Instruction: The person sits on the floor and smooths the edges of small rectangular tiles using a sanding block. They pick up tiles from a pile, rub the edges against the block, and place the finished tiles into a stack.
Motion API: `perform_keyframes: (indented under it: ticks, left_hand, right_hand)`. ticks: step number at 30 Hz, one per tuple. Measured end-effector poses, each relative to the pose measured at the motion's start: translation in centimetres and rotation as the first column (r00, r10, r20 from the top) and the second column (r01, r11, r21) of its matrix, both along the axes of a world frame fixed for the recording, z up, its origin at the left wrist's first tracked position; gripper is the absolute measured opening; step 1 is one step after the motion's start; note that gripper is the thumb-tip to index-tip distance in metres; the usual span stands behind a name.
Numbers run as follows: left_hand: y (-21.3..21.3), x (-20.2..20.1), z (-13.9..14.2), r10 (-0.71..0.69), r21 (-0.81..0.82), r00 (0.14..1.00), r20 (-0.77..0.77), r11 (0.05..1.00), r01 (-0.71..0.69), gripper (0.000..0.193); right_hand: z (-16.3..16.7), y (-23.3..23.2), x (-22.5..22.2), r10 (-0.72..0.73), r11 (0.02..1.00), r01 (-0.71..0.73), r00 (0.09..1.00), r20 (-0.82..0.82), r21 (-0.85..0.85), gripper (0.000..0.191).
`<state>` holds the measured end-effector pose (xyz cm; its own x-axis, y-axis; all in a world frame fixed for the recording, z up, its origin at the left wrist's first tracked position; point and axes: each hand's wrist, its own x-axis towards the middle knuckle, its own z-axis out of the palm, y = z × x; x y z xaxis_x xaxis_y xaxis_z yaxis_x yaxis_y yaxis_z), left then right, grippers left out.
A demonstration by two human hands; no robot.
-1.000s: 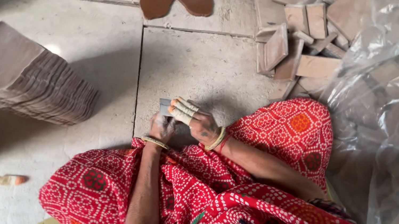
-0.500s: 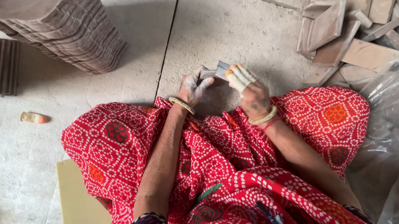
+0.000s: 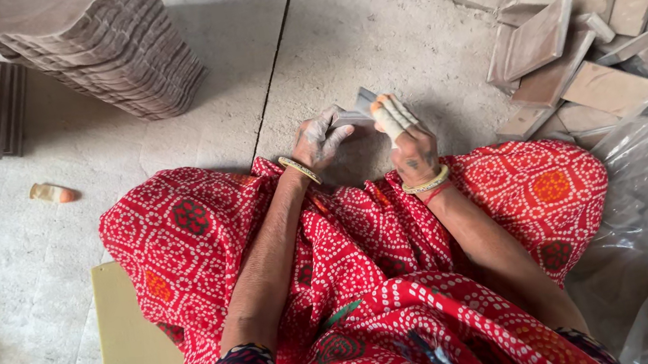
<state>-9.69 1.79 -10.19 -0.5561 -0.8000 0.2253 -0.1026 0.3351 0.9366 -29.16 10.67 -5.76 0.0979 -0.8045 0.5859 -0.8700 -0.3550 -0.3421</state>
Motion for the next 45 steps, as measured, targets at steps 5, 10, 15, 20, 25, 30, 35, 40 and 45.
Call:
perform_keyframes:
  ticks: [5,10,15,20,25,30,35,40,45]
  left_hand:
    - [-0.4,-1.0,-1.5,-0.043,-0.089,0.986,0.161,0.994,0.058,0.011]
    - [-0.4,-0.4,-1.7,0.007,0.042,0.99,0.143,0.999,-0.013,0.014]
    - [0.0,-0.4,-0.6,0.009,0.216,1.0,-0.015,0.976,-0.006,0.017]
    - [0.4,-1.1,-1.6,0.044,0.079,0.994,0.098,0.996,-0.052,0.021]
    - [0.7,-1.0,-1.6,0.111,0.073,0.988,0.108,0.99,-0.119,0.018]
    - [1.1,-1.3,0.0,0.16,-0.007,0.965,0.207,0.987,-0.162,0.024]
    - [1.4,-1.8,0.4,0.168,-0.189,0.985,0.04,0.969,-0.157,0.017]
    - [1.1,-1.7,-0.6,0.185,-0.087,0.966,0.179,0.981,-0.172,0.02]
    - [1.2,-2.2,-2.4,0.205,-0.201,0.971,0.126,0.963,-0.177,0.02]
  right_hand:
    - [-0.8,0.3,2.6,0.006,0.993,-0.002,0.999,0.033,-0.119,0.024]
    - [-1.3,-0.7,1.3,-0.003,0.996,0.004,1.0,0.009,-0.092,0.028]
    - [-1.0,2.2,-4.5,-0.213,0.963,0.153,0.936,0.28,0.22,0.05]
    - [-1.7,1.0,1.3,-0.031,0.995,-0.007,0.924,0.382,0.099,0.032]
    - [0.9,-0.9,3.4,0.008,0.994,-0.011,1.0,-0.026,-0.107,0.03]
    - [2.2,0.5,0.9,-0.16,0.977,0.125,0.965,0.207,0.173,0.045]
    - [-0.7,0.1,3.1,-0.071,0.993,0.078,0.994,0.08,-0.091,0.035]
    - [-0.9,-0.8,1.7,-0.335,0.92,0.274,0.921,0.198,0.282,0.026]
    - [-1.2,0.4,2.3,-0.087,0.989,0.087,0.996,0.005,-0.122,0.027]
